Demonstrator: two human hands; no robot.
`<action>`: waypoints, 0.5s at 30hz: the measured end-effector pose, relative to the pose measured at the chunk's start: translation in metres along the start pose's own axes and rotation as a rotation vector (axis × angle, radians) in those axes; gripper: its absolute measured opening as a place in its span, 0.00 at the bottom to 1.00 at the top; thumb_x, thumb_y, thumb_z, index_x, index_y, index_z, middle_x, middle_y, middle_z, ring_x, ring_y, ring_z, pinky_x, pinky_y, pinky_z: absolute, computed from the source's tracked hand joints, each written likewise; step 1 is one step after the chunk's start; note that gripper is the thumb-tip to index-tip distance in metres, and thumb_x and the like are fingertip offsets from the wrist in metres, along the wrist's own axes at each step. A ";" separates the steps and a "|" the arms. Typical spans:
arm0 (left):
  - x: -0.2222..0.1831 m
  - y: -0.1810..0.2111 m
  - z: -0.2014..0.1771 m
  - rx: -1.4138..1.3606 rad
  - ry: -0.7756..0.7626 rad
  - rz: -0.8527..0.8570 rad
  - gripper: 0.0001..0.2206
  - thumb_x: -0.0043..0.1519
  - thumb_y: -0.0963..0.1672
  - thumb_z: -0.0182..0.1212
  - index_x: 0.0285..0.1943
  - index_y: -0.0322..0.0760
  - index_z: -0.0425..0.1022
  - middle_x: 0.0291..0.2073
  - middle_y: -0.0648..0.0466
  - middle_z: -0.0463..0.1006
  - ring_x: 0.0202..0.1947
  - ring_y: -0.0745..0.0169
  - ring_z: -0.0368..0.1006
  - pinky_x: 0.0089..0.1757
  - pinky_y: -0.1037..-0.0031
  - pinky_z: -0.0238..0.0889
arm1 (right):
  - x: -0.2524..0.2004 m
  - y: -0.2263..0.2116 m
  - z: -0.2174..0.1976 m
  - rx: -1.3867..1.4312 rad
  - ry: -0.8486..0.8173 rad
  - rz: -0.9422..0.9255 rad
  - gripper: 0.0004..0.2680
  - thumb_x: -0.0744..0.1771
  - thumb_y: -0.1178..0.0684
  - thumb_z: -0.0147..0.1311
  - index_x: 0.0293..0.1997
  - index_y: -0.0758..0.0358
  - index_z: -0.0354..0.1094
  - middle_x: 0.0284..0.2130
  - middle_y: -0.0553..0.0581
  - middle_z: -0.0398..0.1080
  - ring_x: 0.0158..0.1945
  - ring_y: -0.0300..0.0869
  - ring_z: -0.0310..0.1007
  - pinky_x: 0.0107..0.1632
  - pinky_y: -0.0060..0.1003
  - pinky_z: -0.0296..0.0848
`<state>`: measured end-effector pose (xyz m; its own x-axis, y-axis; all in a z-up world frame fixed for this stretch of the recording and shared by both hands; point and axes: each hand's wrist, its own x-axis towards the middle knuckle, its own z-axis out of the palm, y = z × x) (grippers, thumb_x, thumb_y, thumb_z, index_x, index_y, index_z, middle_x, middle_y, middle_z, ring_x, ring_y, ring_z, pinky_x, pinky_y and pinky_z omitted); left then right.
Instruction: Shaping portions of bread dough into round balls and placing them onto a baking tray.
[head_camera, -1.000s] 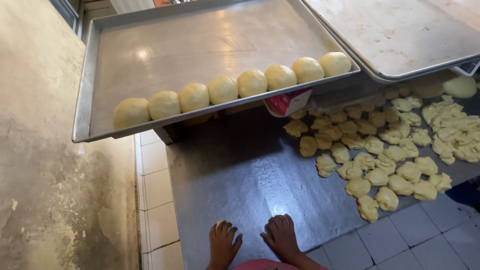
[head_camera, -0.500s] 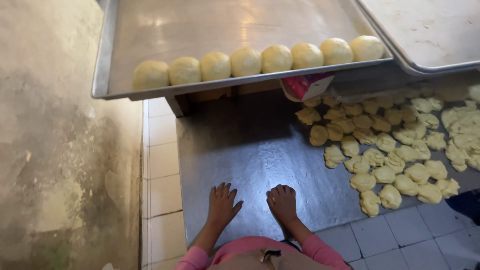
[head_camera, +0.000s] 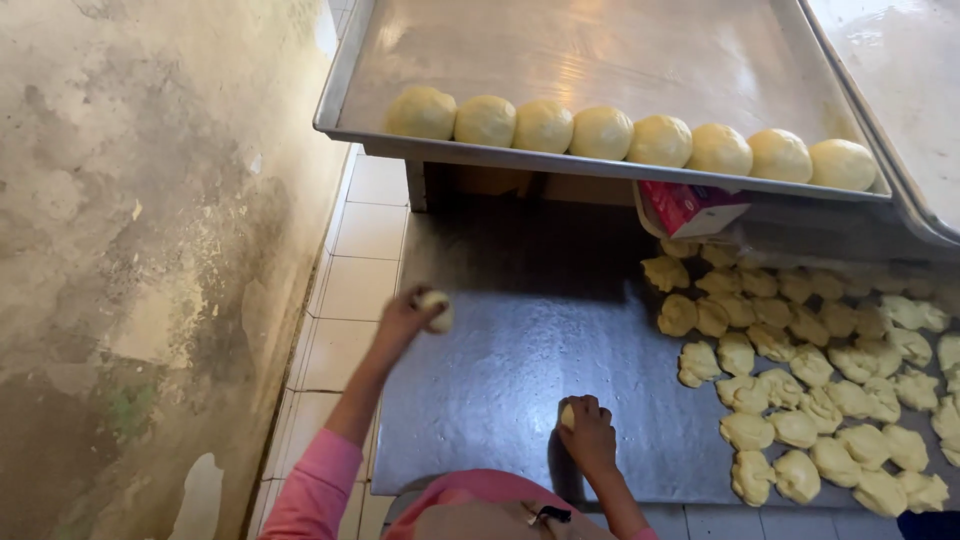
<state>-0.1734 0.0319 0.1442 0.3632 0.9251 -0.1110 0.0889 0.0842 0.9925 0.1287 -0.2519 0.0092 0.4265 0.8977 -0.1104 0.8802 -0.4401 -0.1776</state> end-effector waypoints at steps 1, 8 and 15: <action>0.000 0.056 -0.010 0.001 0.003 -0.001 0.20 0.56 0.43 0.70 0.56 0.28 0.76 0.38 0.43 0.79 0.31 0.54 0.79 0.30 0.71 0.80 | 0.001 -0.001 -0.001 0.001 -0.001 -0.003 0.22 0.61 0.50 0.64 0.61 0.43 0.63 0.58 0.51 0.60 0.51 0.54 0.68 0.49 0.48 0.77; 0.007 0.319 -0.063 0.256 0.363 1.023 0.13 0.67 0.41 0.66 0.55 0.32 0.70 0.47 0.43 0.75 0.41 0.49 0.80 0.35 0.73 0.81 | 0.002 -0.006 -0.006 0.091 -0.007 0.057 0.20 0.61 0.47 0.62 0.59 0.44 0.65 0.57 0.54 0.60 0.54 0.56 0.63 0.52 0.52 0.70; 0.091 0.298 -0.077 1.043 0.498 0.950 0.13 0.54 0.43 0.79 0.42 0.33 0.81 0.33 0.50 0.76 0.29 0.60 0.70 0.30 0.73 0.71 | -0.004 -0.001 -0.002 0.098 0.001 0.045 0.20 0.62 0.46 0.61 0.60 0.41 0.65 0.59 0.48 0.60 0.55 0.54 0.64 0.54 0.52 0.71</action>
<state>-0.1849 0.1696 0.4341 0.3380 0.5276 0.7794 0.6900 -0.7021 0.1760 0.1269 -0.2550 0.0121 0.4653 0.8770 -0.1200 0.8358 -0.4799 -0.2668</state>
